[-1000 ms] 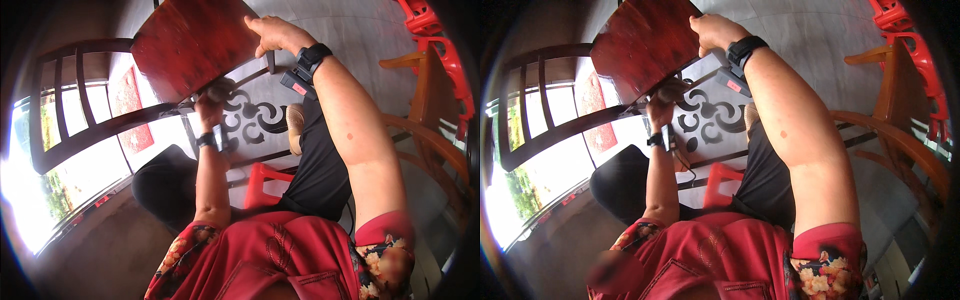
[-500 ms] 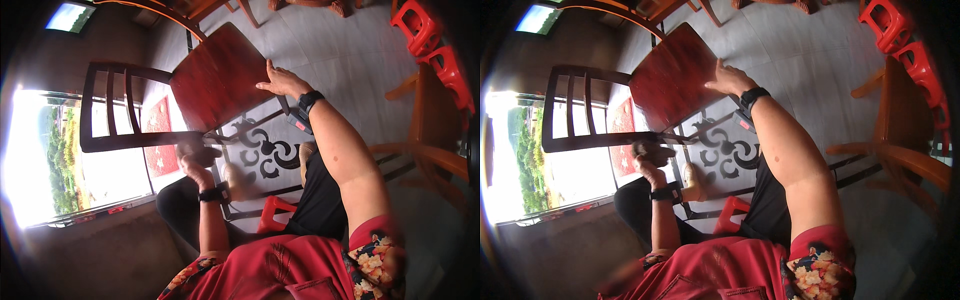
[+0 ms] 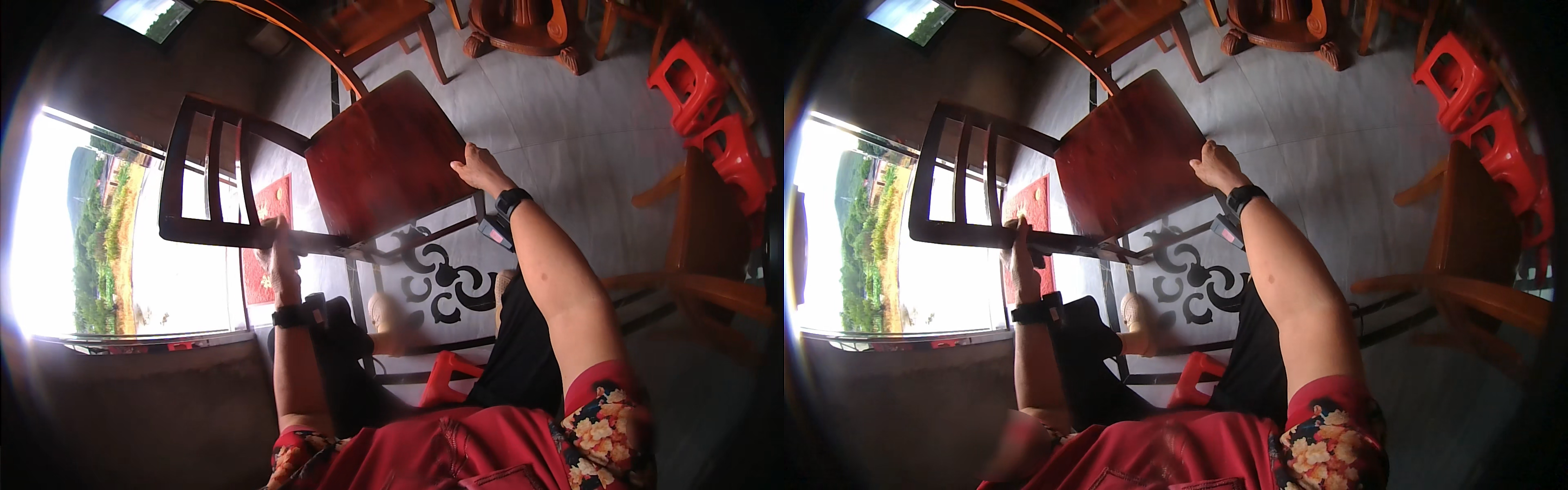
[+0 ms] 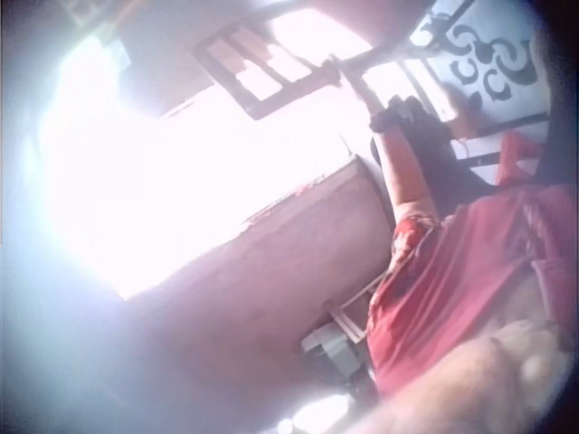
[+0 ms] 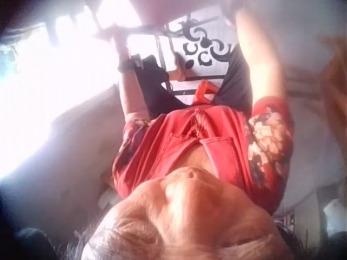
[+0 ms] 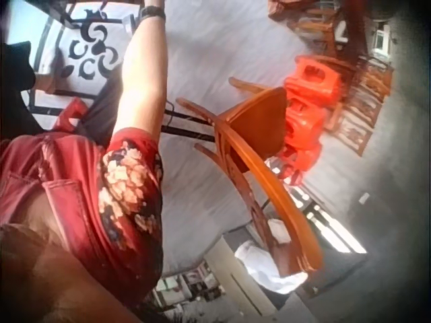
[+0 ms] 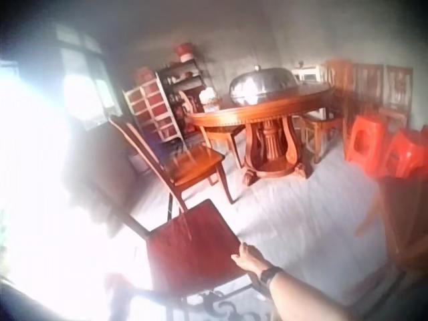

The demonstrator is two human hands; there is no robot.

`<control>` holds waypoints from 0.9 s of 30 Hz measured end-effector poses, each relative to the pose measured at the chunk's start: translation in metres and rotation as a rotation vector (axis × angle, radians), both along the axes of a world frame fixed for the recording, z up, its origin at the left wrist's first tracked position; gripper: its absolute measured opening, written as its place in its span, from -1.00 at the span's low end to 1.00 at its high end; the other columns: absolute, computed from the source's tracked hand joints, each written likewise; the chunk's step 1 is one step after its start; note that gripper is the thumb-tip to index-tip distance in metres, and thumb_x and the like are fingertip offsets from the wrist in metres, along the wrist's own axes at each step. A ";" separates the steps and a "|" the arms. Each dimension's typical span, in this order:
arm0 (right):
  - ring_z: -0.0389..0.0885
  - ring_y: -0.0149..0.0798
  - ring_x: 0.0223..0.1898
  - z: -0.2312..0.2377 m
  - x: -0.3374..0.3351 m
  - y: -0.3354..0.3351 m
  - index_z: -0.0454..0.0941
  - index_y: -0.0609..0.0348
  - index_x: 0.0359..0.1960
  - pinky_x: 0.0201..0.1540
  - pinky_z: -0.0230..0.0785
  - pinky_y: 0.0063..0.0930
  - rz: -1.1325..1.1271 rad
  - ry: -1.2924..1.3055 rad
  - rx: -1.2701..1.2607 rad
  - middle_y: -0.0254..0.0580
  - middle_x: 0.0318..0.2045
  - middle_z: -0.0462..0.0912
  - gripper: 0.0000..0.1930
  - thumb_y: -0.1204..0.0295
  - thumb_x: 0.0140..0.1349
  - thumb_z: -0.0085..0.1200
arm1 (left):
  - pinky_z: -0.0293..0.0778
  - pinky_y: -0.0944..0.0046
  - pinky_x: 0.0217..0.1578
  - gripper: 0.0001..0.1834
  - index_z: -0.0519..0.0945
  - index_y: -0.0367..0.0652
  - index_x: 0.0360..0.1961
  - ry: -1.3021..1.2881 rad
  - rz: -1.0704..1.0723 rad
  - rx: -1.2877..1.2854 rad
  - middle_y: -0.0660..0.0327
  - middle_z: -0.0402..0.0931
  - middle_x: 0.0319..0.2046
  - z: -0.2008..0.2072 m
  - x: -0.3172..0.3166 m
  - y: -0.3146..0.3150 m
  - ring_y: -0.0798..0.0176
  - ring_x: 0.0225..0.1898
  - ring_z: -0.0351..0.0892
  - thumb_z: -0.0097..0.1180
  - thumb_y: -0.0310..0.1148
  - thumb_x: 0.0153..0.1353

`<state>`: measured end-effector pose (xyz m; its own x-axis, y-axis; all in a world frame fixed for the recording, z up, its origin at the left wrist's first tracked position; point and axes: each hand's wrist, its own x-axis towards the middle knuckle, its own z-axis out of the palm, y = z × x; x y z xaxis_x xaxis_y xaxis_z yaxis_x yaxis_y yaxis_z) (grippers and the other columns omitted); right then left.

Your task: The person wipes down several wooden dining chairs with a cloth, cleaning the seats, legs, and backrests.

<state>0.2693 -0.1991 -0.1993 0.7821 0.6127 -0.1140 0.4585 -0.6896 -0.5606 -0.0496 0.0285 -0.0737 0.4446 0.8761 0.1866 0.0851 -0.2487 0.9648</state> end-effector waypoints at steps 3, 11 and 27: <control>0.61 0.22 -0.02 0.014 -0.005 0.001 0.40 0.52 0.01 0.06 0.49 -0.11 -0.071 0.029 0.011 0.38 -0.09 0.60 -0.35 0.03 0.22 0.10 | 0.22 0.47 -0.77 -0.68 0.64 -0.25 -0.15 0.019 -0.111 -0.068 0.20 0.63 -0.56 0.005 -0.007 0.009 0.41 -0.70 0.49 0.15 -0.21 0.23; 0.35 0.21 0.28 -0.004 -0.005 0.002 0.17 0.59 0.24 0.30 0.25 -0.18 -0.133 0.353 0.199 0.50 0.21 0.34 0.00 -0.15 0.08 0.18 | 0.37 0.45 -0.66 -0.66 0.60 -0.25 -0.14 -0.020 -0.055 -0.126 0.26 0.58 -0.47 -0.009 -0.011 0.031 0.41 -0.59 0.54 0.27 -0.26 0.14; 0.40 0.19 0.24 0.072 -0.064 0.023 0.09 0.57 0.30 0.26 0.30 -0.23 0.316 0.254 0.249 0.49 0.19 0.35 -0.02 -0.04 0.11 0.22 | 0.49 0.40 -0.58 -0.46 0.59 -0.35 0.03 0.134 -0.293 -0.094 0.06 0.70 -0.33 -0.019 -0.091 0.150 0.32 -0.49 0.65 -0.13 -0.08 0.34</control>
